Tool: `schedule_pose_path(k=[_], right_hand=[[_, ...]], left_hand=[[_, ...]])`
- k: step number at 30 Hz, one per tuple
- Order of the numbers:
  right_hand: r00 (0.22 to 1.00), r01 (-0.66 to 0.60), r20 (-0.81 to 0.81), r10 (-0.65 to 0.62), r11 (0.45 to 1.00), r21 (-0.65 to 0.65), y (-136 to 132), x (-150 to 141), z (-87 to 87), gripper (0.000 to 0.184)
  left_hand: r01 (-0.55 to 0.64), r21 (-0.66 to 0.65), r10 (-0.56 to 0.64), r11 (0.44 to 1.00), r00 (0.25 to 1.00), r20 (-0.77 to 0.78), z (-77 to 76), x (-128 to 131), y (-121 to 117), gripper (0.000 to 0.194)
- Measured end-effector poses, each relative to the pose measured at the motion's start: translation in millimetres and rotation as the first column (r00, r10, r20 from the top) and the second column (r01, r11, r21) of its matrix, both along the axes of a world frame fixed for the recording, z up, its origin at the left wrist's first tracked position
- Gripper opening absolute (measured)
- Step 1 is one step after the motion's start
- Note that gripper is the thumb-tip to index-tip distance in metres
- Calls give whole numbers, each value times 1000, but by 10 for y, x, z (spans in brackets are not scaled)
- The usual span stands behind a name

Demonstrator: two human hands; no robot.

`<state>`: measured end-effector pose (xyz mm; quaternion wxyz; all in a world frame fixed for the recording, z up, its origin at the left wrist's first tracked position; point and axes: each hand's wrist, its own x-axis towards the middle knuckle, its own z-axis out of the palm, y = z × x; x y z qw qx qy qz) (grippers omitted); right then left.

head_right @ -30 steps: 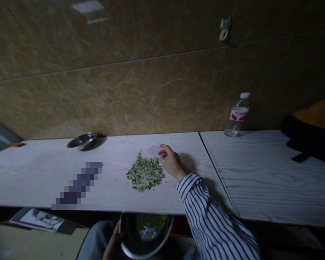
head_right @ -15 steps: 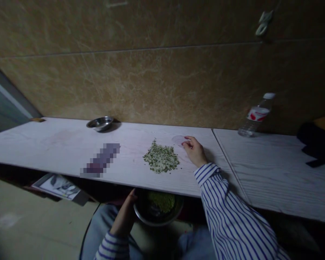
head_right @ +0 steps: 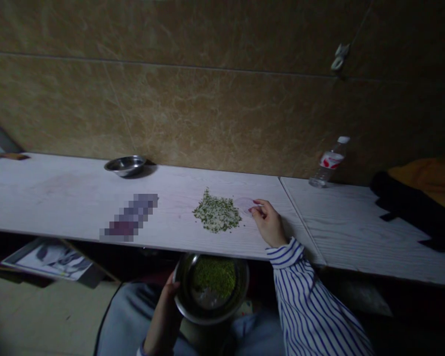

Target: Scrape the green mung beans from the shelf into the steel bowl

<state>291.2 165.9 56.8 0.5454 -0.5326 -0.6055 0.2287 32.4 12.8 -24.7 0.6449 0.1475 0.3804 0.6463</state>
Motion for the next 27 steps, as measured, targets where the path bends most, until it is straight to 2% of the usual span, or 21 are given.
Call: schedule_pose_path(k=[5,10,14,19,24,27], right_hand=[[995,88,55,-87,996,-14,-24,47,-45,31],[971,141,196,-136,990,-12,-75,12,-11,24],[956,158,258,-139,986,-53,-104,-13,11,21],[964,100,256,-73,991,-92,-131,-44,35,18],[976,-46,206,69,992,-116,-169,-86,63,17],[978,-57,195,78,993,-107,-177,-90,74,18]], left_hand=[[-28,-9,27,1000,998,-57,29,48,-54,54],[-29,2,29,1000,994,-105,-4,84,-85,59],[-21,-15,19,1000,995,-93,35,125,-99,60],[-30,-31,28,999,998,-63,127,173,-94,63],[-41,-20,39,999,995,-94,119,185,-90,58],[-40,-38,37,998,996,-85,113,189,-88,57]])
